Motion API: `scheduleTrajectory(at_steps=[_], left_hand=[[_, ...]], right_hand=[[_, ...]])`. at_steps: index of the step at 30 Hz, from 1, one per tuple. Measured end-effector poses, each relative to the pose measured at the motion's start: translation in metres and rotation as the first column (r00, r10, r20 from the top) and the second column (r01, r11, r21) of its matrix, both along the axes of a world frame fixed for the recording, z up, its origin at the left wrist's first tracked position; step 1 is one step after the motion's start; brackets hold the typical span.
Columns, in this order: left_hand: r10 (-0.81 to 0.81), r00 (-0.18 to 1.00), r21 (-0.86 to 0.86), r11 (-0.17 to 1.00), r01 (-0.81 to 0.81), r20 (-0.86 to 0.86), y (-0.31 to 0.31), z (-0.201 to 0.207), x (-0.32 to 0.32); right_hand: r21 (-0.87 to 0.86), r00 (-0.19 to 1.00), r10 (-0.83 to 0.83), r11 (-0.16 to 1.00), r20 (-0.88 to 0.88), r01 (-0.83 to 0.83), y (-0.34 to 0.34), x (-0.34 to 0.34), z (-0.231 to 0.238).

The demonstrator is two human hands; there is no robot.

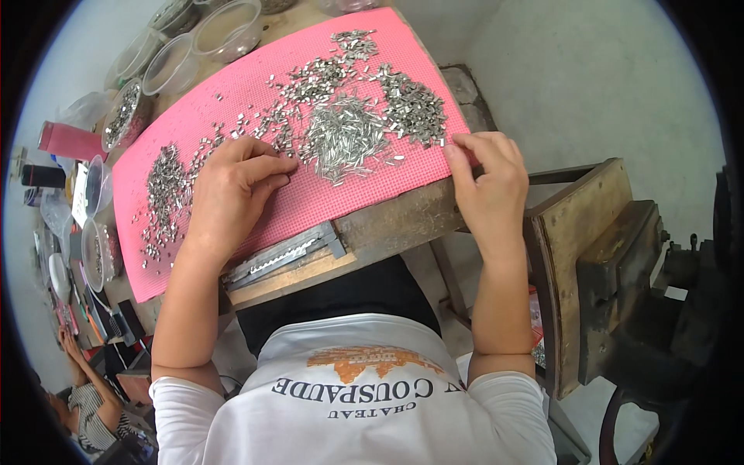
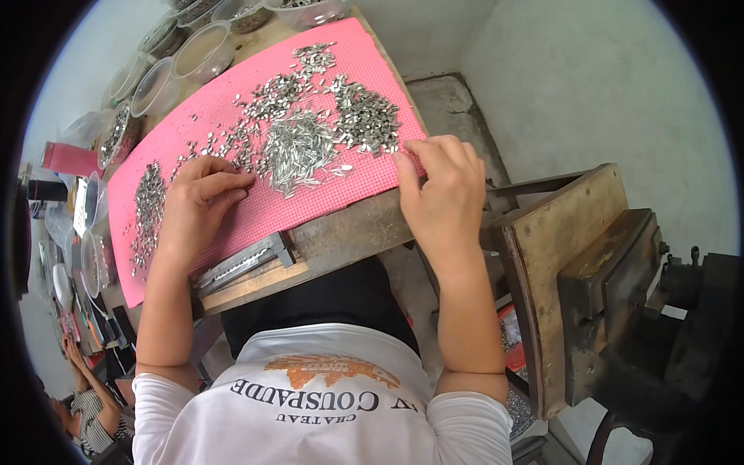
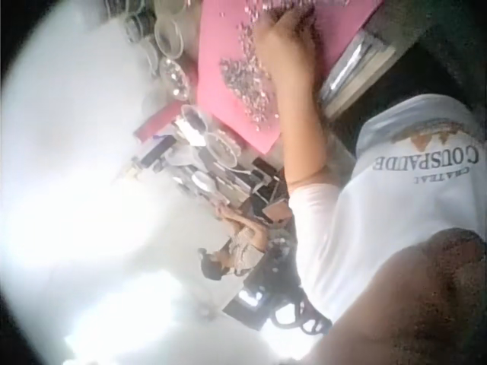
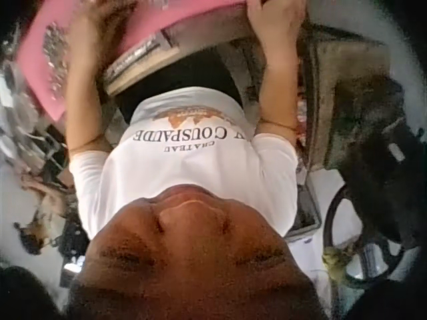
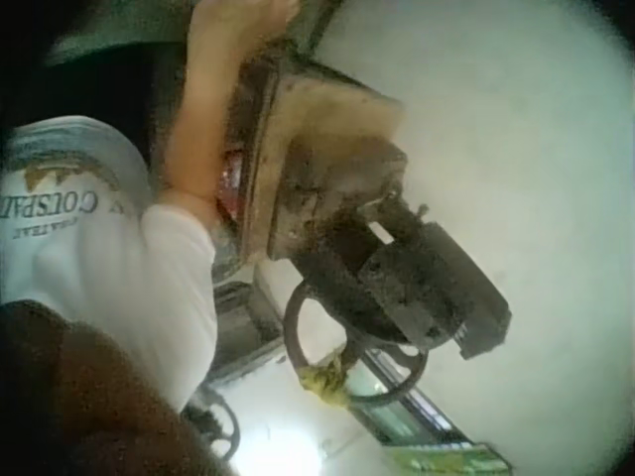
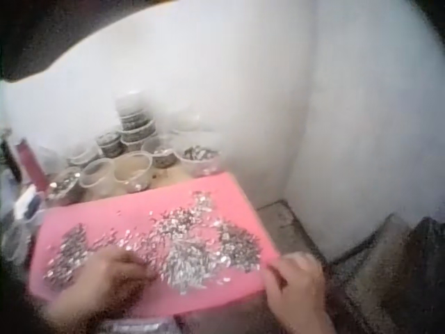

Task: The person places small metal components into a metal fixture by hand, inserts the fixture into a manual press, operates the machine wheel, and unloads and reloads the fixture with metal pieces.

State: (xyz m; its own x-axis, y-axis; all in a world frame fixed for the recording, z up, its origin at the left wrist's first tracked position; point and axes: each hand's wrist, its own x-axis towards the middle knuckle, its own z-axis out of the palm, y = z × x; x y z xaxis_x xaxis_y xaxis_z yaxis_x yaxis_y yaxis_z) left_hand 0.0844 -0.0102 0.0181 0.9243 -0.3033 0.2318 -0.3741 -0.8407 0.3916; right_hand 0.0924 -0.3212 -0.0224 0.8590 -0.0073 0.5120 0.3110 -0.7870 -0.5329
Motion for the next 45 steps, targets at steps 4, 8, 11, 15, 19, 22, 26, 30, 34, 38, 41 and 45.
scheduleTrajectory(at_steps=[4,8,11,15,19,22,26,30,34,38,41,45], left_hand=[[-0.031,0.998,0.039,0.999,0.029,0.054,-0.001,0.000,0.002],[-0.059,0.993,0.128,0.991,0.046,0.106,-0.006,-0.002,0.001],[-0.065,0.994,0.135,0.989,0.053,0.088,-0.005,0.003,-0.005],[-0.104,0.991,0.156,0.984,0.091,0.080,-0.001,0.011,-0.012],[-0.109,0.988,0.124,0.988,0.096,0.105,-0.001,0.007,-0.012],[-0.031,0.991,0.168,0.986,0.008,0.131,-0.003,0.008,-0.015],[0.018,0.995,0.179,0.983,-0.036,0.101,-0.006,0.007,-0.020],[0.025,0.996,0.164,0.986,-0.039,0.089,-0.006,0.005,-0.020],[0.034,0.996,0.139,0.989,-0.045,0.084,-0.006,0.003,-0.020],[0.040,0.997,0.129,0.990,-0.049,0.069,-0.003,0.004,-0.024],[0.098,0.995,-0.062,0.993,-0.099,-0.018,-0.001,0.011,-0.036],[0.094,0.991,-0.267,0.957,-0.117,-0.096,-0.002,0.013,-0.056]], right_hand=[[-0.098,0.998,0.014,0.995,0.055,-0.009,0.007,0.002,-0.002],[-0.139,0.995,0.032,0.990,0.097,-0.018,0.010,0.004,-0.005],[-0.132,0.997,0.021,0.991,0.077,-0.011,0.010,0.004,-0.003],[-0.076,0.997,0.040,0.997,0.070,-0.035,0.010,0.002,-0.003],[-0.089,0.995,0.041,0.995,0.095,-0.033,0.012,0.003,-0.001],[-0.153,0.996,0.011,0.988,0.094,0.003,0.014,0.004,-0.002],[-0.142,0.994,0.038,0.990,0.102,-0.023,0.014,0.006,-0.003],[-0.013,0.999,0.035,0.999,-0.017,-0.035,0.015,0.004,0.002],[0.089,0.997,0.030,0.996,-0.078,-0.023,0.015,0.003,0.003],[0.134,0.995,0.046,0.990,-0.088,-0.034,0.014,0.003,0.003],[0.266,0.999,0.019,0.964,-0.034,-0.010,0.022,-0.003,0.007],[0.391,0.988,0.147,0.913,-0.050,-0.116,0.031,-0.021,0.023]])
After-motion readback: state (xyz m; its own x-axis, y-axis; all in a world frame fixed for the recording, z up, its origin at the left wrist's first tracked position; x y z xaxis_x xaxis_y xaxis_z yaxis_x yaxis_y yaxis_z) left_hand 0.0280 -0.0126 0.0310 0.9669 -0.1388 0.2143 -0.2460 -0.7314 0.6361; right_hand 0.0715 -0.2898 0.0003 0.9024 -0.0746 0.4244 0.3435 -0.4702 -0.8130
